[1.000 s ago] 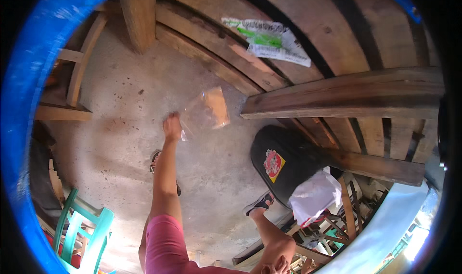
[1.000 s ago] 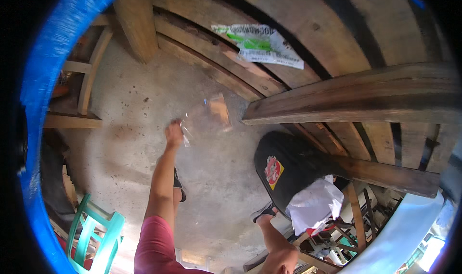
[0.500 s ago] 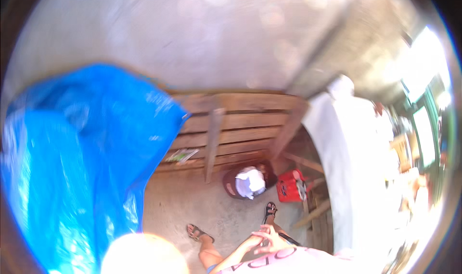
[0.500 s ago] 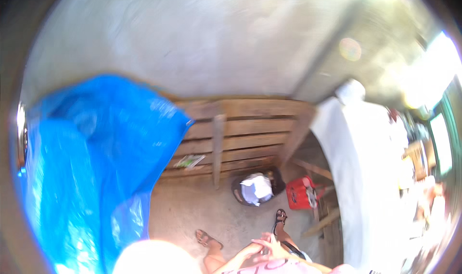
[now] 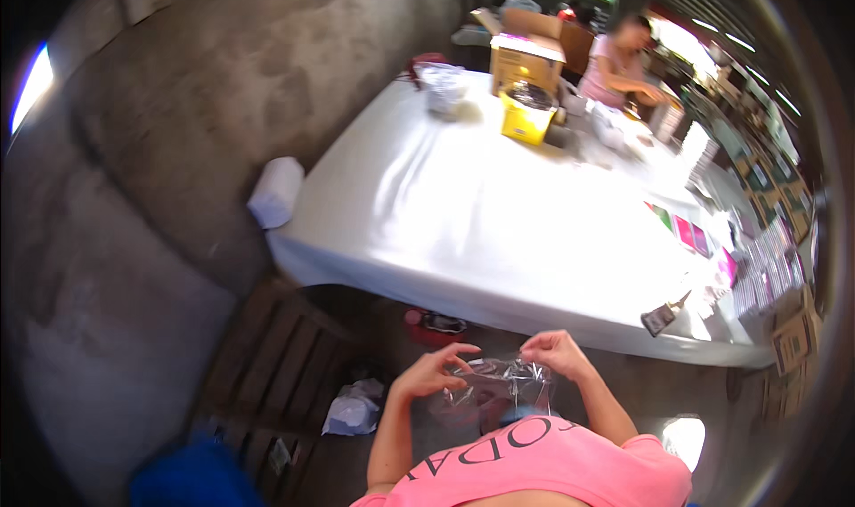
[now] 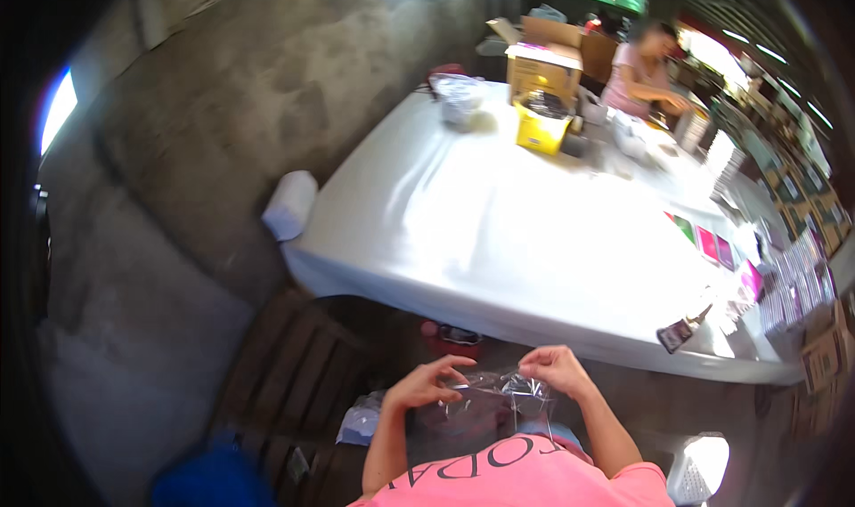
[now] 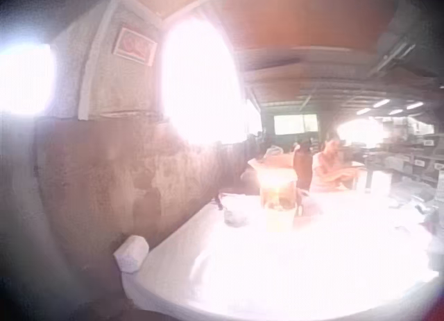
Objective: The person places notebooks into plastic sleeves, seals the openings with tape from a dispenser, and stacks the packaged items into piles on the table.
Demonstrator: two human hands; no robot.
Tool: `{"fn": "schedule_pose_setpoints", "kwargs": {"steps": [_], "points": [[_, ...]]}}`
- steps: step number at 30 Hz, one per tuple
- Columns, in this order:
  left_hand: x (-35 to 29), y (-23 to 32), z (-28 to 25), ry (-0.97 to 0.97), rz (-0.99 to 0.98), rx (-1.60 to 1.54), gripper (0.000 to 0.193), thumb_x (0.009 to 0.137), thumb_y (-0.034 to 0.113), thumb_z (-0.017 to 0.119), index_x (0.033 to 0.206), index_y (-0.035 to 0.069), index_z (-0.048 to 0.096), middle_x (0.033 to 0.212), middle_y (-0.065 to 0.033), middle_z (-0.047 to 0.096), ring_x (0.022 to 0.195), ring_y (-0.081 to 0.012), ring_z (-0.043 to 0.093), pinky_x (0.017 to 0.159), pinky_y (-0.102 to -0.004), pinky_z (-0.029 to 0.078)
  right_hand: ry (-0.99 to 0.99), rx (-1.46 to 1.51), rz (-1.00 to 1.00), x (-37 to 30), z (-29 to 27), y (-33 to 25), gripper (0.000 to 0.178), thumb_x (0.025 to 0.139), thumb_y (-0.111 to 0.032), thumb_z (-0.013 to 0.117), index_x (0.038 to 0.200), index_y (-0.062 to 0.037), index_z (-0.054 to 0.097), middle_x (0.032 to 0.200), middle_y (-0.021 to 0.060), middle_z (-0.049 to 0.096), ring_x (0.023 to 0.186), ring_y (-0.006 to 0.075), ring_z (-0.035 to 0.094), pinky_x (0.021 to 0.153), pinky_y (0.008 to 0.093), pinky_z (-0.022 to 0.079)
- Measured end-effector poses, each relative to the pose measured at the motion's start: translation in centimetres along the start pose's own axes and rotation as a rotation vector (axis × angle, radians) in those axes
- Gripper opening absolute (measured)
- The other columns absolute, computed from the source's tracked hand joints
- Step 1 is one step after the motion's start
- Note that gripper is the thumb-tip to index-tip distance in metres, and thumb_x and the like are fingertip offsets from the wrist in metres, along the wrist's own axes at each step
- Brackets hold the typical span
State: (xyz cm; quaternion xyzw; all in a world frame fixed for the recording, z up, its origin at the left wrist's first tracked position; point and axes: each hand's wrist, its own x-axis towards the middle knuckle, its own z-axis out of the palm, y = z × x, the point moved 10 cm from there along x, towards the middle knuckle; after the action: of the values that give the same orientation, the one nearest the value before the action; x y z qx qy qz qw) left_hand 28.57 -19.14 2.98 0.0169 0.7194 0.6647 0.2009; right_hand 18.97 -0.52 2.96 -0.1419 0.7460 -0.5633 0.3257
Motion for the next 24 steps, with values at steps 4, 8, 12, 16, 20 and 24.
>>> {"fn": "schedule_pose_setpoints", "kwargs": {"steps": [4, 8, 12, 16, 20, 24], "points": [[10.0, 6.0, -3.3, 0.275, 0.041, 0.623, 0.071, 0.069, 0.01, 0.074, 0.133, 0.019, 0.044, 0.103, -0.007, 0.061, 0.088, -0.0188, 0.059, 0.078, -0.037, 0.044, 0.065, 0.09, -0.038, 3.4, -10.0, -1.7, 0.016, 0.083, -0.006, 0.064, 0.097, 0.0021, 0.064, 0.086, 0.0095, 0.068, 0.075, 0.0117, 0.063, 0.068, 0.0242, 0.049], [16.3, 17.4, 1.2, 0.788, 0.487, 1.371, 0.062, 0.076, 0.015, 0.067, 0.133, 0.017, 0.043, 0.121, -0.0112, 0.051, 0.116, -0.0291, 0.046, 0.094, -0.0458, 0.032, 0.197, 0.194, 0.028, 8.5, -18.1, -1.5, 0.016, 0.087, -0.014, 0.06, 0.099, -0.0035, 0.062, 0.09, 0.006, 0.067, 0.08, 0.0125, 0.064, 0.07, 0.0254, 0.049], [24.5, 11.4, 8.6, 0.198, 0.533, 1.124, 0.065, 0.083, 0.029, 0.061, 0.14, 0.017, 0.032, 0.144, -0.0129, 0.029, 0.131, -0.0317, 0.032, 0.102, -0.0492, 0.029, 0.253, 0.153, 0.008, 13.1, -22.7, -0.8, 0.016, 0.09, -0.017, 0.055, 0.102, -0.008, 0.06, 0.09, 0.004, 0.063, 0.079, 0.0126, 0.062, 0.07, 0.0264, 0.05], [29.5, 7.2, 6.5, 0.04, 0.185, 1.218, 0.08, 0.077, 0.045, 0.065, 0.143, 0.029, 0.023, 0.15, -0.0125, 0.015, 0.128, -0.0388, 0.033, 0.101, -0.055, 0.031, 0.551, -0.179, 0.037, 14.3, -27.5, 0.3, 0.022, 0.088, -0.02, 0.059, 0.104, -0.0054, 0.059, 0.095, 0.0101, 0.064, 0.083, 0.018, 0.062, 0.072, 0.0303, 0.049], [34.9, 8.2, 4.4, -0.046, 0.005, 1.099, 0.092, 0.069, 0.052, 0.07, 0.143, 0.04, 0.017, 0.152, -0.0156, -0.002, 0.121, -0.0421, 0.04, 0.09, -0.0572, 0.041, 1.051, -0.538, -0.031, 9.8, -31.4, -1.8, 0.037, 0.085, -0.026, 0.062, 0.111, -0.0004, 0.055, 0.104, 0.0192, 0.061, 0.101, 0.0332, 0.057, 0.088, 0.0388, 0.044], [39.1, 6.4, 4.2, -0.091, -0.077, 1.205, 0.099, 0.064, 0.055, 0.073, 0.144, 0.035, 0.019, 0.152, -0.0143, 0.0, 0.117, -0.0372, 0.044, 0.092, -0.0582, 0.037, 1.567, -0.693, -0.112, -2.0, -29.4, -4.7, 0.045, 0.082, -0.021, 0.067, 0.118, -0.0014, 0.048, 0.121, 0.0186, 0.045, 0.116, 0.0353, 0.041, 0.097, 0.0452, 0.034]]}}
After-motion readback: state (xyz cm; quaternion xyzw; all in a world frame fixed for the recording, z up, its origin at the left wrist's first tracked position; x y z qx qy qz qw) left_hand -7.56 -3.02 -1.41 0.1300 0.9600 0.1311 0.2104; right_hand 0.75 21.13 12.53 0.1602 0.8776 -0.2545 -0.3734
